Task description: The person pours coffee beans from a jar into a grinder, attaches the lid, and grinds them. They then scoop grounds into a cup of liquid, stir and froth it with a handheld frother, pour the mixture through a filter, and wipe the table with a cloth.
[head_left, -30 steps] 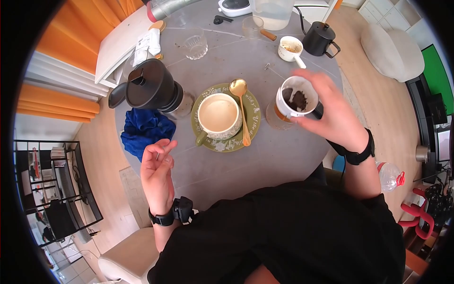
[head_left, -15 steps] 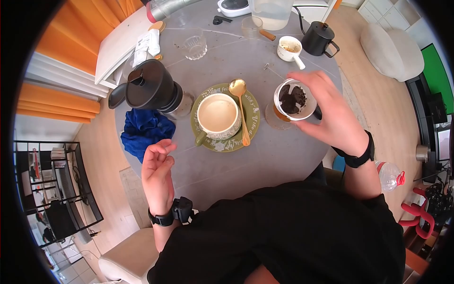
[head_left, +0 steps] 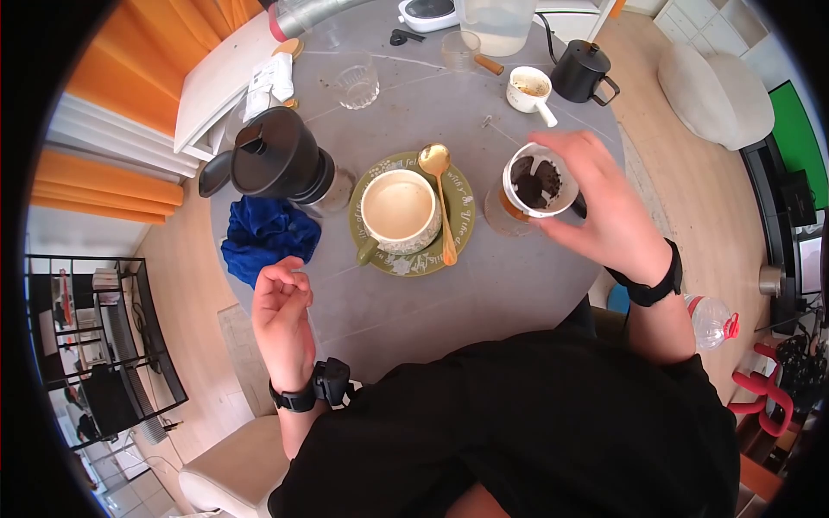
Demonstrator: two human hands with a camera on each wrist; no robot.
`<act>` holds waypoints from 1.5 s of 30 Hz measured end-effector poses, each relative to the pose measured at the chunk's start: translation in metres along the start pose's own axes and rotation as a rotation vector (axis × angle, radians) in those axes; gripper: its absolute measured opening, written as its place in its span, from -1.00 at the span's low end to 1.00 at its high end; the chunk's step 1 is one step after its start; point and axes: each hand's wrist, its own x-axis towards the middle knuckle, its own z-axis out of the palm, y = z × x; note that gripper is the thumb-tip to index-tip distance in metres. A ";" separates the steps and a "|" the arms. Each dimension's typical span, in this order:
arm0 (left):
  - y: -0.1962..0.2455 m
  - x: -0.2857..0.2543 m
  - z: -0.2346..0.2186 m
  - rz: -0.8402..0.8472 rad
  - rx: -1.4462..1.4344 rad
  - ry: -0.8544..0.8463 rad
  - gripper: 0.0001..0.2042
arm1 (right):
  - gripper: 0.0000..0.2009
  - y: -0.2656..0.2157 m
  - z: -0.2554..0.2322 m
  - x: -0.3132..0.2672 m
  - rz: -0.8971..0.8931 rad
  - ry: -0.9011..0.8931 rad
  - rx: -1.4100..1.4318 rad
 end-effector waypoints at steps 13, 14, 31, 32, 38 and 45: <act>0.019 0.012 0.009 0.077 -0.003 0.087 -0.72 | -0.33 -0.002 0.002 0.000 0.002 0.007 0.037; 0.018 0.012 0.009 0.077 -0.004 0.085 -0.72 | -0.33 -0.002 0.002 0.000 0.005 0.017 0.007; 0.010 0.013 -0.002 0.005 -0.077 0.028 -0.65 | -0.32 0.049 -0.031 0.021 0.261 0.185 0.330; 0.011 0.012 -0.001 0.006 -0.078 0.026 -0.65 | -0.32 0.059 -0.032 0.030 0.261 0.187 0.328; 0.018 0.008 0.009 -0.024 -0.029 0.084 -0.73 | -0.29 0.117 -0.008 0.075 0.344 0.216 0.162; 0.016 0.006 0.008 -0.090 0.178 -0.060 -0.81 | -0.20 0.146 0.023 0.080 0.330 0.132 0.025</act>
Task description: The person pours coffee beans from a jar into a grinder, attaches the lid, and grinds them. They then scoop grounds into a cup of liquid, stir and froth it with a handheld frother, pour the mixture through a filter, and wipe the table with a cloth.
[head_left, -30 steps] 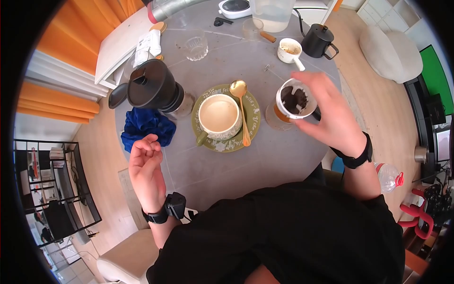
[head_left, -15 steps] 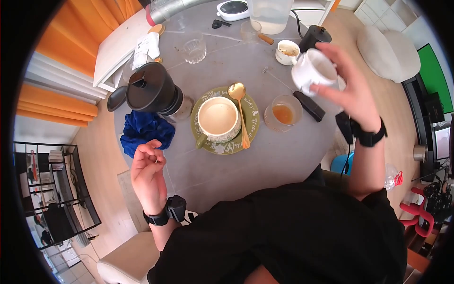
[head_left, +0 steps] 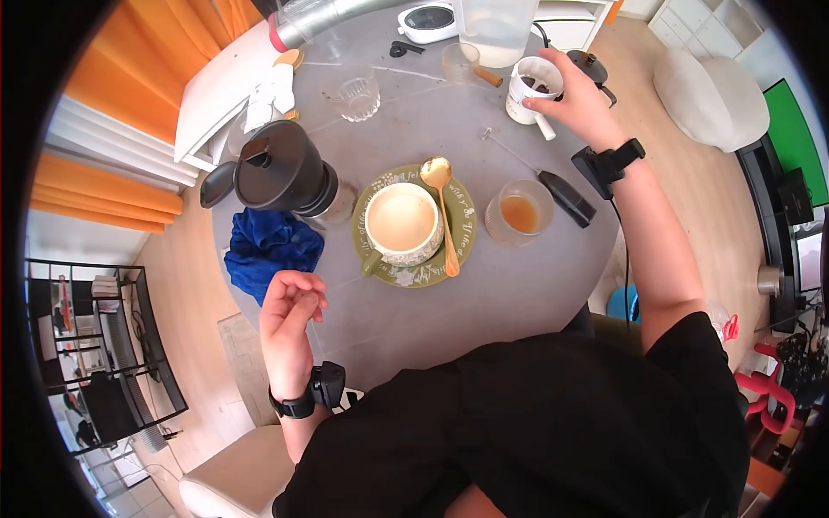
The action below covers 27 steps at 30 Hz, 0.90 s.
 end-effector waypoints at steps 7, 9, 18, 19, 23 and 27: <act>-0.007 0.006 0.018 -0.051 0.282 -0.126 -0.78 | -0.09 -0.029 -0.010 -0.067 -0.074 0.103 0.058; -0.007 0.011 0.022 -0.093 0.384 -0.165 -0.73 | -0.08 -0.056 -0.009 -0.102 -0.002 -0.083 0.325; -0.013 0.031 0.041 -0.251 0.440 -0.290 -0.79 | -0.05 -0.057 0.034 -0.142 0.152 -0.283 0.522; -0.017 0.031 0.042 -0.249 0.437 -0.284 -0.79 | -0.12 -0.056 0.035 -0.142 0.185 -0.289 0.507; -0.036 0.034 0.047 -0.182 0.263 -0.205 -0.73 | -0.22 -0.058 0.036 -0.140 0.133 -0.240 0.471; -0.032 0.029 0.049 -0.118 0.089 -0.150 -0.70 | -0.24 -0.079 0.024 -0.130 0.112 -0.135 0.442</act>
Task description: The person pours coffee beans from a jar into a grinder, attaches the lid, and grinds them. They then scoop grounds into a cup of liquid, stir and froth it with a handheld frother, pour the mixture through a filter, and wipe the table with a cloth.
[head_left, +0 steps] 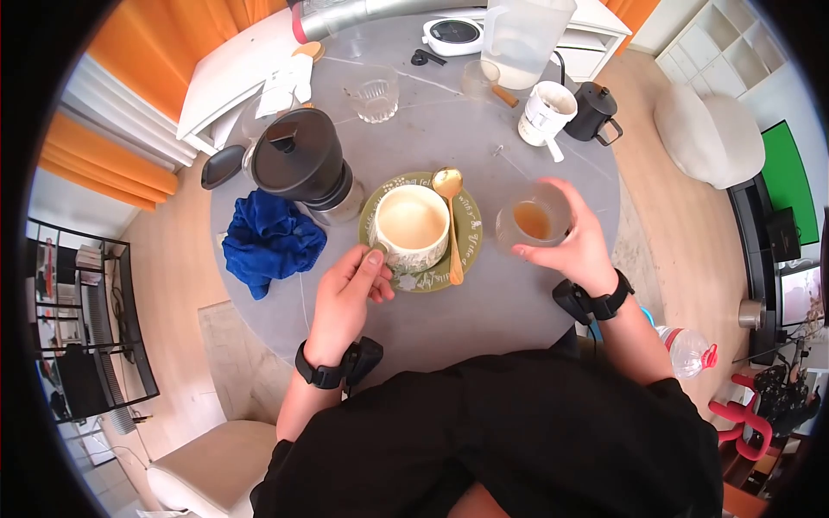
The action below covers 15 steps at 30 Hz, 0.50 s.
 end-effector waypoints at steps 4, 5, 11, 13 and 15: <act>0.011 -0.012 0.003 -0.026 -0.065 0.010 -0.70 | -0.26 -0.040 -0.002 0.017 -0.332 0.011 -0.356; 0.012 -0.015 0.003 -0.003 -0.052 -0.005 -0.70 | -0.26 -0.047 0.000 0.021 -0.334 0.007 -0.357; 0.013 -0.022 0.005 0.034 -0.005 -0.051 -0.73 | -0.27 -0.080 0.014 0.039 -0.566 -0.074 -0.707; 0.013 -0.022 0.006 0.035 0.011 -0.083 -0.74 | -0.37 -0.087 0.020 0.040 -0.696 -0.042 -0.970; 0.015 -0.023 0.009 0.027 -0.030 -0.092 -0.74 | -0.45 -0.085 0.025 0.042 -0.777 -0.003 -1.019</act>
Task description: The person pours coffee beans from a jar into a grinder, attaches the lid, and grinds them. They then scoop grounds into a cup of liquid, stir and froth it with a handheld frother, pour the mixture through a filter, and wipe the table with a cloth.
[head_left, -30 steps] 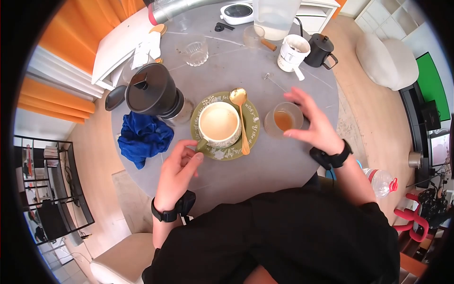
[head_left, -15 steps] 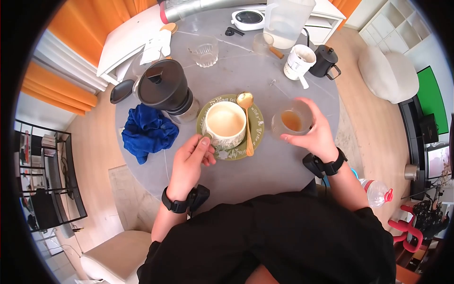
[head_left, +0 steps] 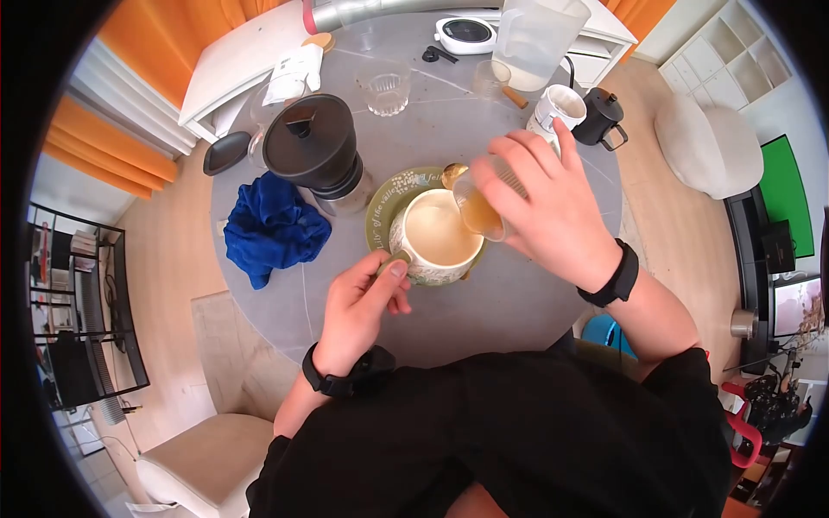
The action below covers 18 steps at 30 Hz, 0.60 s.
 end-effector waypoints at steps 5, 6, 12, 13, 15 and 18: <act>-0.001 0.002 0.002 -0.007 -0.079 -0.005 -0.74 | -0.65 -0.001 0.001 0.003 -0.131 0.091 -0.157; -0.001 0.002 0.002 -0.007 -0.080 -0.013 -0.74 | -0.63 -0.001 0.000 0.003 -0.154 0.087 -0.169; -0.002 0.001 0.003 -0.014 -0.101 -0.045 -0.73 | -0.59 0.001 0.014 -0.001 -0.315 0.217 -0.239; -0.002 0.001 0.004 -0.013 -0.101 -0.047 -0.73 | -0.59 0.002 0.018 -0.001 -0.369 0.275 -0.249; -0.002 0.001 0.004 -0.022 -0.138 -0.058 -0.72 | -0.61 0.002 0.024 -0.004 -0.397 0.340 -0.285; -0.005 -0.001 0.002 -0.024 -0.139 -0.080 -0.72 | -0.63 0.003 0.029 -0.008 -0.400 0.415 -0.281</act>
